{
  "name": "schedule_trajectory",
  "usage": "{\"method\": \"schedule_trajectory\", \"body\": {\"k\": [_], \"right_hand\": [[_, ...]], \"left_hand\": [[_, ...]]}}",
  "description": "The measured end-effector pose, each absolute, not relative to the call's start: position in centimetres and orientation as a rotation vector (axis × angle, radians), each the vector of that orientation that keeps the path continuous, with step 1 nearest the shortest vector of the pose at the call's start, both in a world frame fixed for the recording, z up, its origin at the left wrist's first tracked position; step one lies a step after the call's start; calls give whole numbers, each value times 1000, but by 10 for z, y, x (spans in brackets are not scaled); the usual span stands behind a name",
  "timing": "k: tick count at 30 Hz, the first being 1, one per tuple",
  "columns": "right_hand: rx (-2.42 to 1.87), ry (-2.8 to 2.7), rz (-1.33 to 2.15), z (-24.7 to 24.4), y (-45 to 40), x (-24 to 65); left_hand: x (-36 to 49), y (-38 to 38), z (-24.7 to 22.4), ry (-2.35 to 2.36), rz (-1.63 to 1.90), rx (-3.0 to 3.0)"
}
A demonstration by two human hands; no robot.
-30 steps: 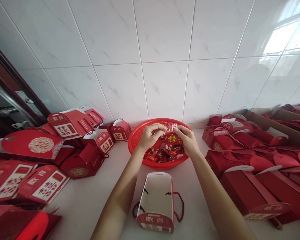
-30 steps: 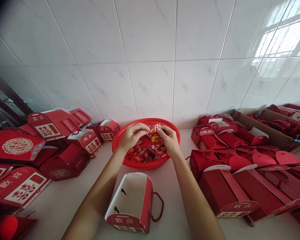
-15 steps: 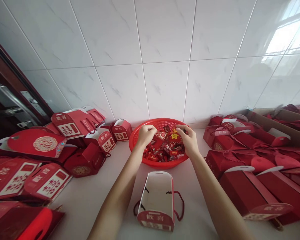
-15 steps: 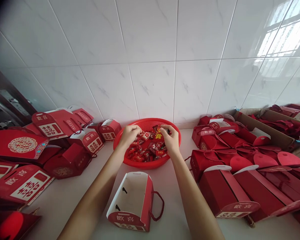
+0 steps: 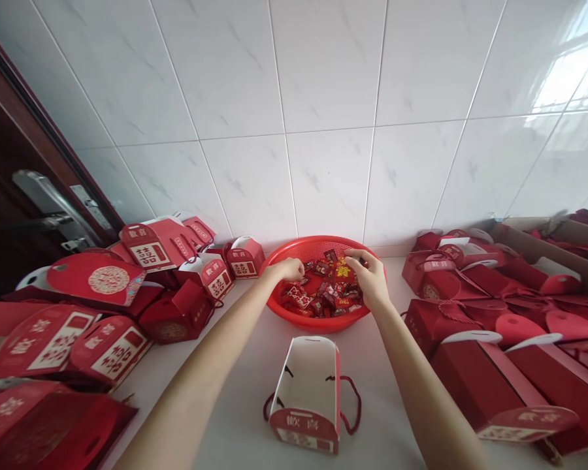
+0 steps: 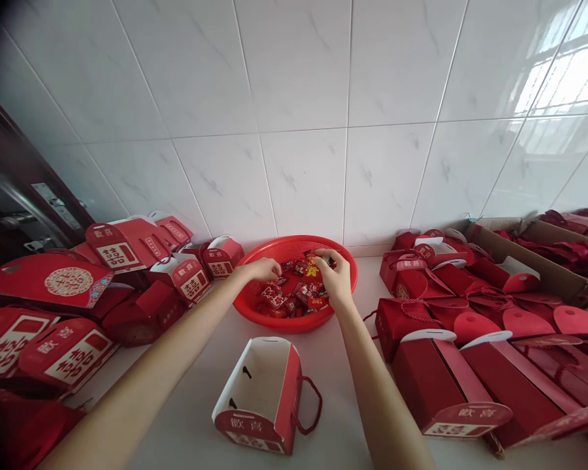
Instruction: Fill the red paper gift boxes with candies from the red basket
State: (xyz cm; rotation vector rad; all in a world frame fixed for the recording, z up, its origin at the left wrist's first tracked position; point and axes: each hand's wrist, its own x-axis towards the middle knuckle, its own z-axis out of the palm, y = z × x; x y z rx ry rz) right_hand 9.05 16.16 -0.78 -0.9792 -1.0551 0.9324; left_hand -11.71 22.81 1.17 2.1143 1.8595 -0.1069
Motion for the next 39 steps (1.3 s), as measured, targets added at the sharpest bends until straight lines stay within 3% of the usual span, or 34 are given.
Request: {"method": "schedule_trajectory", "body": {"k": [4,9,14,22,26,31,39], "right_hand": [[-992,-1042,956,-8,162,91],[-956,-1078,979,-11,163,93],[-902,-1052,1036,-16,165,93],[-927,-1081,913,-23,171,91],[-952,-1097,899,-25,173,91],[-958,-1102,908,-26,172,91],[-968,-1088,895,-29,176,92]], "left_hand": [[-104,233,12,1833,-398,2065],[-101,234,4,1855,-449,2060],[-110,239,-4,1798,-268,2032],[-113,234,7,1511,420,1872],[-113,230,13,1407,598,1768],[-113,226,15,1361,613,1694],[-117,232,3,1503,334,1781]]}}
